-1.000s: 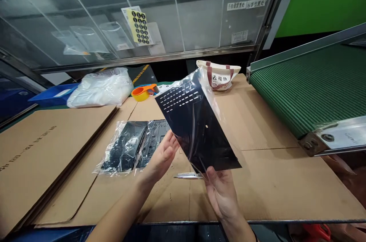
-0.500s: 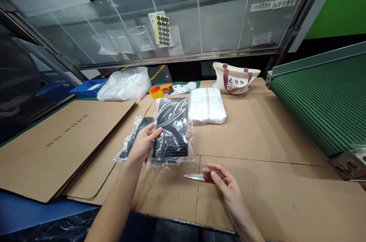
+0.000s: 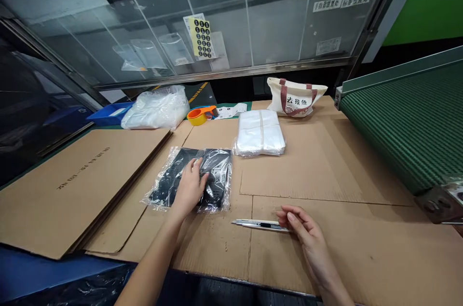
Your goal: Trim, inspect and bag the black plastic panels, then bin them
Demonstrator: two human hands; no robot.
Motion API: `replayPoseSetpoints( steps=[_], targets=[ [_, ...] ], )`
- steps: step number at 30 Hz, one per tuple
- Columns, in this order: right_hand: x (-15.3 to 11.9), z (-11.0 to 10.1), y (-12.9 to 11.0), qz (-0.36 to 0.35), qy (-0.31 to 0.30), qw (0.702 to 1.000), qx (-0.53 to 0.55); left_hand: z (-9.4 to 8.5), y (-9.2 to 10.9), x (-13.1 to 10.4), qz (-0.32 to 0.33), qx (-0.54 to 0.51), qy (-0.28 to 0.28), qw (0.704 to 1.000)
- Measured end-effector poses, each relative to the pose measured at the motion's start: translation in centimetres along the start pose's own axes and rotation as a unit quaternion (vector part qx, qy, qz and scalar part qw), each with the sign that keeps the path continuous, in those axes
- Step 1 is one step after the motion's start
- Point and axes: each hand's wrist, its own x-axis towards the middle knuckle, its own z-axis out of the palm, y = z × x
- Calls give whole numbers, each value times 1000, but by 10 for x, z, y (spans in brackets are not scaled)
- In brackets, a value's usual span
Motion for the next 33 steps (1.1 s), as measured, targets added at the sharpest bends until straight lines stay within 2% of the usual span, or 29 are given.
replayPoseSetpoints(
  steps=[2,4,6,8,11,14,17,20,22,24,27,29,31,33],
  targets=[
    [5,-7,3,-30,14,999,-26,3,14,-4,51,99,-21,994],
    [11,-16,8,-77,40,994,-72,7,27,-7,76,149,-77,983],
    [17,-24,14,-131,61,978,-152,13,35,-9,85,173,-145,970],
    [21,-28,19,-178,65,951,-244,18,40,-10,80,193,-176,962],
    [24,-27,24,-254,40,902,-347,24,40,-9,61,221,-162,960],
    [25,-17,26,-319,9,865,-388,27,38,-7,76,231,-130,961],
    [23,-8,23,-332,6,861,-385,31,42,-5,169,193,-63,965],
    [14,-6,6,-339,17,868,-362,40,55,-3,308,75,3,948],
    [3,-9,-19,-361,22,860,-361,48,66,-5,383,0,10,924],
    [-11,-16,-54,-395,29,840,-371,57,74,-11,435,-52,-18,899],
    [-22,-39,-124,-437,85,823,-355,66,76,-25,445,-109,-78,886],
    [-14,-66,-177,-453,134,827,-305,69,70,-31,427,-134,-102,888],
    [6,-101,-229,-481,179,835,-199,70,64,-31,422,-137,-110,889],
    [31,-141,-275,-448,270,850,-63,71,59,-26,430,-130,-100,888]
  ],
)
